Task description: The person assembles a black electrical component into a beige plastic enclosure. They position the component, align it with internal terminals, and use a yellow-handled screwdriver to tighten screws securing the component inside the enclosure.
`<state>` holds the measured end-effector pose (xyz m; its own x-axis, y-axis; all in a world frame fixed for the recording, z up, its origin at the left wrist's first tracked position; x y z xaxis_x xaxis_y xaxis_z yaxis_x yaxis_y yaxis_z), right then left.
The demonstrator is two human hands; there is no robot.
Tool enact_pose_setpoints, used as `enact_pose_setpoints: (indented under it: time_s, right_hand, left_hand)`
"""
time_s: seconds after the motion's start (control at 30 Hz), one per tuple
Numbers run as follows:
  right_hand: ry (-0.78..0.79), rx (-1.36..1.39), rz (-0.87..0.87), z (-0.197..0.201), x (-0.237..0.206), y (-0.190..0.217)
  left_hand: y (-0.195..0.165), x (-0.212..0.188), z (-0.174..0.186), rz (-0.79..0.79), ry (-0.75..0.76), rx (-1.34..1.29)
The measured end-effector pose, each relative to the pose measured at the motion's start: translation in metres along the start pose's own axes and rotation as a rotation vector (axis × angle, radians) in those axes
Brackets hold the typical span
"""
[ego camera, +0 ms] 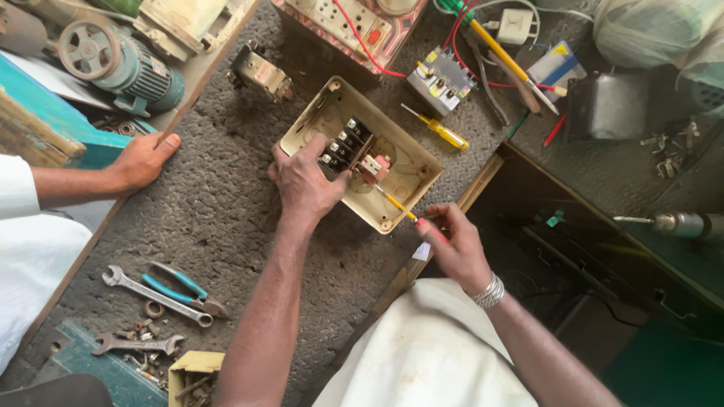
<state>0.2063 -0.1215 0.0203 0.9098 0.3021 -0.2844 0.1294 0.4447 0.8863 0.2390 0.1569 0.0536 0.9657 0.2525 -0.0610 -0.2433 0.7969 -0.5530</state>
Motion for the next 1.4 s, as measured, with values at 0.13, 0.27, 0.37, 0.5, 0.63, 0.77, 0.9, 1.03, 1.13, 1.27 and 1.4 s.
enact_pose_setpoints:
  time_s: [0.13, 0.27, 0.37, 0.5, 0.63, 0.77, 0.9, 1.03, 1.13, 1.27, 1.4]
  right_hand:
    - [-0.229, -0.418, 0.47, -0.001, -0.015, 0.015]
    - [-0.242, -0.45, 0.484, -0.005, -0.017, 0.019]
    - [-0.219, -0.41, 0.474, -0.004, -0.014, 0.017]
    - [-0.218, -0.395, 0.475, -0.005, -0.013, 0.015]
    - [-0.206, -0.428, 0.481, -0.005, -0.014, 0.014]
    - [-0.191, -0.424, 0.441, -0.004, -0.016, 0.006]
    - [0.101, 0.071, -0.194, -0.001, -0.003, -0.02]
    - [0.326, 0.486, -0.491, 0.001, 0.005, -0.027]
    - [-0.108, -0.273, 0.362, 0.005, -0.005, -0.007]
    - [-0.263, -0.428, 0.391, -0.005, -0.018, -0.003]
    - [0.014, 0.03, -0.178, -0.006, -0.002, -0.02]
  left_hand:
    - [0.0, -0.001, 0.001, -0.006, -0.011, -0.015]
    - [0.002, -0.002, 0.0, 0.003, -0.018, -0.024]
    - [0.003, 0.0, -0.002, -0.012, -0.02, 0.009]
    - [0.005, 0.002, -0.004, 0.022, 0.03, -0.003]
    - [0.005, 0.003, -0.003, 0.01, 0.021, -0.001]
    - [0.004, 0.001, -0.002, 0.01, 0.01, -0.01]
    - [0.003, 0.0, -0.002, 0.005, -0.001, -0.015]
    - [0.002, 0.0, -0.003, -0.008, -0.012, -0.029]
    - [0.003, -0.001, -0.002, -0.003, -0.012, -0.018]
    - [0.005, 0.001, -0.002, -0.006, -0.021, -0.015]
    - [0.006, 0.002, -0.003, 0.018, 0.003, -0.011]
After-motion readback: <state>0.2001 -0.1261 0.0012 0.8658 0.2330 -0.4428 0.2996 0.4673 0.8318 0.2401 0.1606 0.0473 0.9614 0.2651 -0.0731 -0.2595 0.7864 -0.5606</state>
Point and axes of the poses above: each hand's wrist, its own x-axis towards the middle knuckle, its own z-axis out of the back of the hand, y = z × x, the point moved 2 cm from there along x, towards the middle knuckle, and after that the axes turned 6 degrees about -z, right-handed, at the moved point
